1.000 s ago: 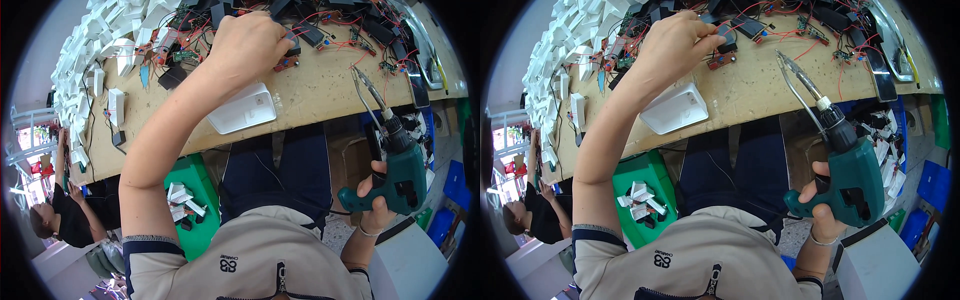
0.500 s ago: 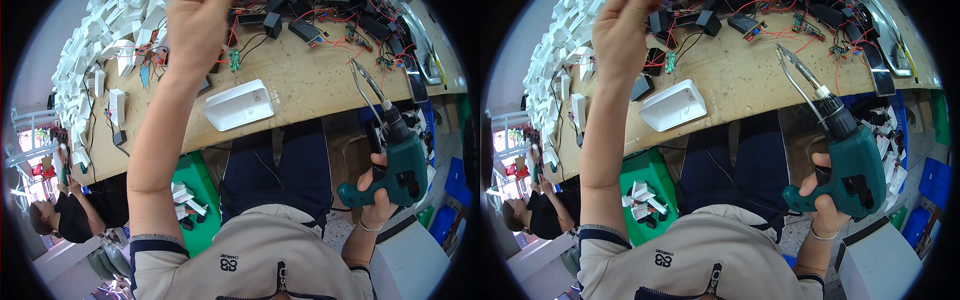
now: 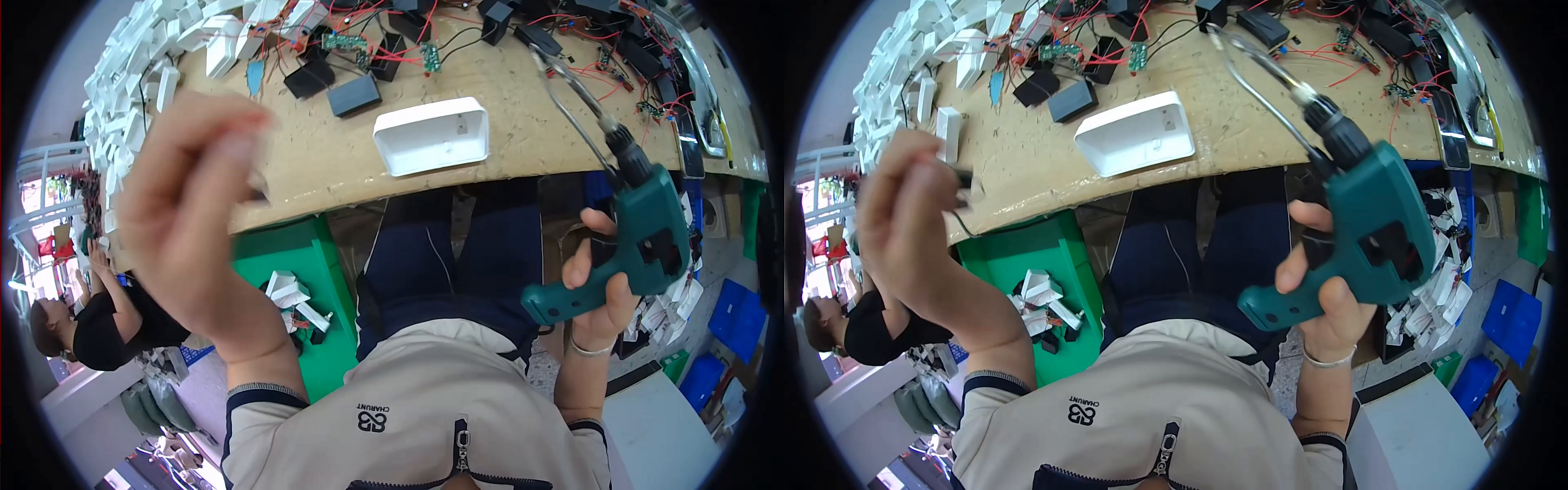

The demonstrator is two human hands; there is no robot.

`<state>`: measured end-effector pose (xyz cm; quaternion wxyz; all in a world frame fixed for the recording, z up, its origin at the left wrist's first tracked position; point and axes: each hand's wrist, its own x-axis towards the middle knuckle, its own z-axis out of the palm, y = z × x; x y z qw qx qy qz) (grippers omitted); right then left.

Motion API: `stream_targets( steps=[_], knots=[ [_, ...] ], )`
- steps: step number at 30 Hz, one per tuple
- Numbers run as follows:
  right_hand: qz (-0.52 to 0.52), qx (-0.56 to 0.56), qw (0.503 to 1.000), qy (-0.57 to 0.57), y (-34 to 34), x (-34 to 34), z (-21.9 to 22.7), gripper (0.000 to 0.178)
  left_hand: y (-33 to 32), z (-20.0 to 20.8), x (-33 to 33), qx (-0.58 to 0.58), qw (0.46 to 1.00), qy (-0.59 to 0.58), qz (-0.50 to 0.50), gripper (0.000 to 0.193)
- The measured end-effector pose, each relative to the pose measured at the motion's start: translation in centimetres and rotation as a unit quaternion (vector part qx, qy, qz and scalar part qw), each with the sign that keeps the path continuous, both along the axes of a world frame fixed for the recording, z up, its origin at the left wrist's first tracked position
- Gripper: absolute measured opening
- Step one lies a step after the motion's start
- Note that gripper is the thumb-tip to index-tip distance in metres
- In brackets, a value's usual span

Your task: Assemble wires into plastic housings using a handheld soldering gun.

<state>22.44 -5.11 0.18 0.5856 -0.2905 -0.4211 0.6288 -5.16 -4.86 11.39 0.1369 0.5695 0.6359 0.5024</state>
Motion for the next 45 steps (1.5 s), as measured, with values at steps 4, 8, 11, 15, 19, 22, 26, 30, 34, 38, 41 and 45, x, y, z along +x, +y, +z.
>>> stream_targets(
  steps=[4,8,11,15,19,22,26,30,34,38,41,45],
  knots=[
    [0.071,0.012,0.997,0.035,2.2,-1.7,-1.1,0.063,-0.7,-4.6,1.9,-0.085,0.970,0.032,-0.225,0.011],
    [0.077,-0.033,0.996,0.033,3.7,-4.2,-1.2,0.063,-0.1,-8.8,3.9,-0.088,0.976,-0.019,-0.196,0.011],
    [0.065,-0.044,0.997,0.012,4.2,-5.4,-0.9,0.062,0.6,-10.6,3.9,-0.064,0.979,-0.055,-0.183,0.012],
    [0.075,-0.043,0.996,0.005,4.7,-5.9,-0.9,0.061,1.4,-11.5,4.1,-0.005,0.982,-0.047,-0.185,0.013],
    [0.064,-0.066,0.995,0.046,5.0,-6.4,-1.1,0.058,1.9,-12.1,4.1,0.067,0.980,0.065,-0.177,0.016],
    [0.060,-0.067,0.995,0.044,5.1,-6.5,-1.1,0.057,3.0,-12.5,3.5,0.168,0.944,0.241,-0.149,0.020],
    [0.054,-0.070,0.995,0.044,5.0,-6.6,-1.1,0.056,3.7,-13.1,3.3,0.206,0.932,0.263,-0.142,0.020],
    [0.052,-0.066,0.995,0.044,5.1,-6.7,-1.2,0.056,4.1,-13.0,3.5,0.240,0.919,0.283,-0.131,0.019],
    [0.047,-0.068,0.996,0.043,5.0,-6.7,-1.2,0.057,4.5,-13.5,3.9,0.258,0.917,0.285,-0.105,0.018],
    [0.046,-0.043,0.998,0.017,4.1,-4.8,-0.8,0.061,4.5,-13.5,3.9,0.249,0.916,0.304,-0.085,0.018],
    [0.015,-0.035,0.999,0.008,2.2,-3.3,-0.1,0.065,4.4,-13.3,4.3,0.228,0.916,0.327,-0.042,0.015],
    [-0.037,-0.044,0.985,-0.165,-1.1,-0.2,0.9,0.075,5.1,-13.5,4.8,0.232,0.921,0.312,-0.003,0.010]
  ],
)
